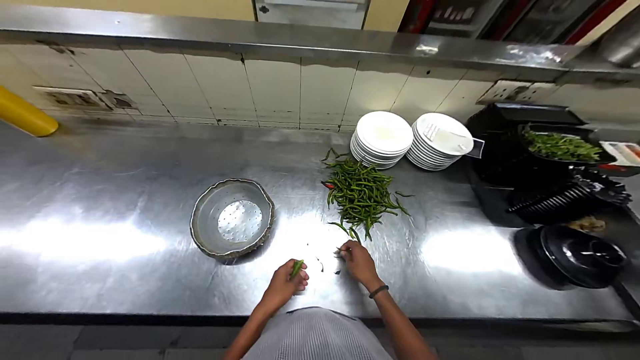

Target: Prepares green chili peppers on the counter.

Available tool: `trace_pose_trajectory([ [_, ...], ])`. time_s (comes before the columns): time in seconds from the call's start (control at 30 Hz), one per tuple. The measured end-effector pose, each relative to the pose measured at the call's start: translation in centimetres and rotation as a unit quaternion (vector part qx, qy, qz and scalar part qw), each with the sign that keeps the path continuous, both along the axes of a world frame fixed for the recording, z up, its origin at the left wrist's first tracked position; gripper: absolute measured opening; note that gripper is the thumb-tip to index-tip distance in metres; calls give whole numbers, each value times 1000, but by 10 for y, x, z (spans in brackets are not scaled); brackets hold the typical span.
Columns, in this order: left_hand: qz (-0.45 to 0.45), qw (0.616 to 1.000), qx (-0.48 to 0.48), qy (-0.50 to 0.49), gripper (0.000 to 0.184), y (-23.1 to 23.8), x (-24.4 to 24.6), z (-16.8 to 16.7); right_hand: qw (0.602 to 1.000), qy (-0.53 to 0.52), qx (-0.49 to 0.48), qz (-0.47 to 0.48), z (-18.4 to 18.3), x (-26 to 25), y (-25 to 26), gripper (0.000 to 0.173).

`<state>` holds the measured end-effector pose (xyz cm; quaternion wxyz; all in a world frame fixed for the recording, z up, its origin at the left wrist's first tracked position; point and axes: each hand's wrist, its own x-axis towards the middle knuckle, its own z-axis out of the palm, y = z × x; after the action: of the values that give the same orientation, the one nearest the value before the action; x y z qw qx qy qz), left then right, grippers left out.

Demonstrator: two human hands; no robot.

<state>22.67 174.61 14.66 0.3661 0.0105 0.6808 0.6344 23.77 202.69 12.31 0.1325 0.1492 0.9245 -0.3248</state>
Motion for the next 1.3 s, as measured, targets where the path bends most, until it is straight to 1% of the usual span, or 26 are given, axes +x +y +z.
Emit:
trace_pose_trajectory([
  [0.07, 14, 1000, 3, -7, 24, 2, -1, 2, 989, 42, -116, -79, 3, 1, 0, 20],
  [0.1, 23, 1000, 6, -6, 24, 4, -2, 3, 972, 52, -195, -117, 8, 1, -3, 22],
  [0.13, 33, 999, 6, 2, 23, 6, -3, 4, 947, 50, -280, -147, 13, 2, -6, 26],
  [0.2, 51, 998, 5, 38, 22, 15, -7, 5, 881, 25, -433, -188, 26, 5, -13, 35],
  [0.27, 46, 994, -11, 100, 21, 25, -15, 3, 823, 4, -525, -216, 33, 7, -21, 38],
  [0.3, 29, 991, -30, 129, 21, 29, -20, 3, 810, 0, -543, -222, 36, 8, -26, 38],
  [0.4, -40, 983, -82, 162, 26, 41, -32, 9, 800, 1, -558, -221, 37, 10, -43, 38],
  [0.47, -81, 981, -102, 143, 30, 46, -34, 11, 812, 9, -545, -208, 35, 11, -52, 34],
  [0.53, -88, 985, -95, 113, 32, 49, -33, 7, 857, 27, -483, -175, 30, 11, -58, 30],
  [0.6, -76, 989, -91, 91, 31, 49, -28, 2, 915, 48, -381, -127, 22, 14, -63, 26],
  [0.63, -78, 986, -112, 100, 29, 47, -25, 1, 933, 50, -340, -106, 21, 16, -65, 23],
  [0.67, -88, 977, -147, 126, 27, 45, -24, 2, 945, 45, -311, -87, 22, 18, -66, 20],
  [0.73, -120, 952, -204, 194, 27, 40, -22, 4, 964, 27, -261, -52, 26, 18, -66, 20],
  [0.8, -152, 929, -227, 249, 27, 35, -18, 2, 978, 7, -207, -26, 25, 18, -67, 22],
  [0.83, -171, 919, -234, 266, 28, 33, -17, -1, 980, -4, -198, -18, 23, 19, -67, 22],
  [0.9, -201, 906, -234, 290, 28, 29, -18, -8, 971, -28, -237, -32, 21, 19, -66, 19],
  [0.93, -206, 906, -221, 297, 27, 26, -20, -11, 955, -38, -288, -51, 20, 20, -65, 17],
  [0.97, -205, 911, -194, 302, 26, 22, -23, -14, 930, -49, -356, -74, 22, 20, -64, 15],
  [1.0, -202, 921, -156, 296, 25, 18, -28, -14, 897, -60, -428, -93, 24, 21, -63, 13],
  [1.07, -197, 946, -63, 250, 24, 10, -36, -11, 820, -85, -554, -114, 30, 22, -59, 8],
  [1.1, -192, 957, -20, 217, 23, 8, -39, -8, 786, -97, -598, -123, 31, 22, -58, 6],
  [1.17, -164, 973, 61, 152, 21, 6, -38, -6, 736, -114, -652, -141, 33, 23, -58, 5],
  [1.2, -145, 977, 88, 128, 19, 5, -36, -7, 723, -114, -664, -152, 33, 24, -58, 5],
  [1.23, -129, 980, 93, 118, 18, 3, -33, -8, 726, -106, -660, -160, 31, 23, -58, 4],
  [1.27, -123, 982, 66, 128, 19, 1, -32, -11, 748, -88, -635, -170, 29, 20, -58, 5],
  [1.3, -133, 978, 6, 159, 22, -2, -30, -15, 788, -62, -588, -174, 25, 17, -58, 8],
])
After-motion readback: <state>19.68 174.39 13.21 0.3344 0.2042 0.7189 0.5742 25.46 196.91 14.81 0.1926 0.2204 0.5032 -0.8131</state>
